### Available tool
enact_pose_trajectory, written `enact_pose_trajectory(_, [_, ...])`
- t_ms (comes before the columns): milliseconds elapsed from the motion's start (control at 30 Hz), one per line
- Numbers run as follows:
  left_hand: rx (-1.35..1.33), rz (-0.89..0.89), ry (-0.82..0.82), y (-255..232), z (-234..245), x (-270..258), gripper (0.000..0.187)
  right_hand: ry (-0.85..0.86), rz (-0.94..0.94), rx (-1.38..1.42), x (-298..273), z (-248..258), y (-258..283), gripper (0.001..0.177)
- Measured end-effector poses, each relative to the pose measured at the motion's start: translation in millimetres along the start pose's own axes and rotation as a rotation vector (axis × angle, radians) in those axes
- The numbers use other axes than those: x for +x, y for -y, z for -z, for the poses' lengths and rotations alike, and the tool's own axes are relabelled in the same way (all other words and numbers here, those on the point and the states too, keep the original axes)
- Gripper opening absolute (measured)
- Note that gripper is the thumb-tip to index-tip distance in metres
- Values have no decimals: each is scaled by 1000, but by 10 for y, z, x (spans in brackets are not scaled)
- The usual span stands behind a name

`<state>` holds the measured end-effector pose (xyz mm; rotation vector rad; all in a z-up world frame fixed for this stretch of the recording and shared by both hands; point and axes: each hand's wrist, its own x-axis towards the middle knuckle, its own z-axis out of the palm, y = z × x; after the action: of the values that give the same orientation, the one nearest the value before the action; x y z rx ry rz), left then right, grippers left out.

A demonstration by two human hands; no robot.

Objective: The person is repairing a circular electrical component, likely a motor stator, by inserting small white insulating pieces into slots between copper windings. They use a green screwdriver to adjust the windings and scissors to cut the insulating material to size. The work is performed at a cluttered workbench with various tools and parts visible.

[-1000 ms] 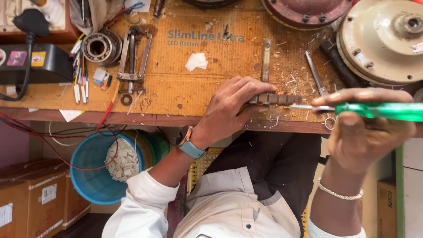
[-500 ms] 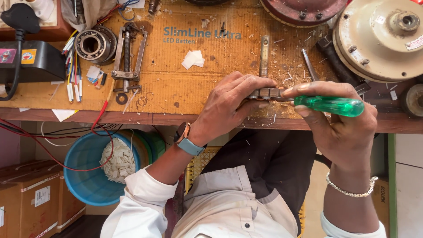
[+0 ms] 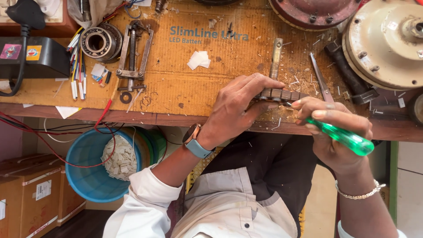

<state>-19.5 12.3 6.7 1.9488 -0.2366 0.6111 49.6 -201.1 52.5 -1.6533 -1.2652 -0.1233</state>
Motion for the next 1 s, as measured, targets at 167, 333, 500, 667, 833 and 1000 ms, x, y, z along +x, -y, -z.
enact_pose_trajectory(167, [19,-26,-23,20,-13,-15,43,-35,-29,-19,-134,-42,-69,25])
enact_pose_trajectory(333, [74,-56,-27,-6,-29,-53,46,-209,-54,129,-191,-15,-86,29])
enact_pose_trajectory(500, [89,-77,-14,6,-37,-102,47,-356,-118,180,-319,63,1,35])
enact_pose_trajectory(667, [104,-96,8,19,-23,-91,51,-410,-183,168,-385,10,-2,36])
enact_pose_trajectory(833, [109,-98,14,8,-11,-83,51,-402,-214,205,-373,-70,-5,31])
enact_pose_trajectory(1000, [92,-99,12,8,-6,-70,46,-402,-180,89,-391,-187,47,24])
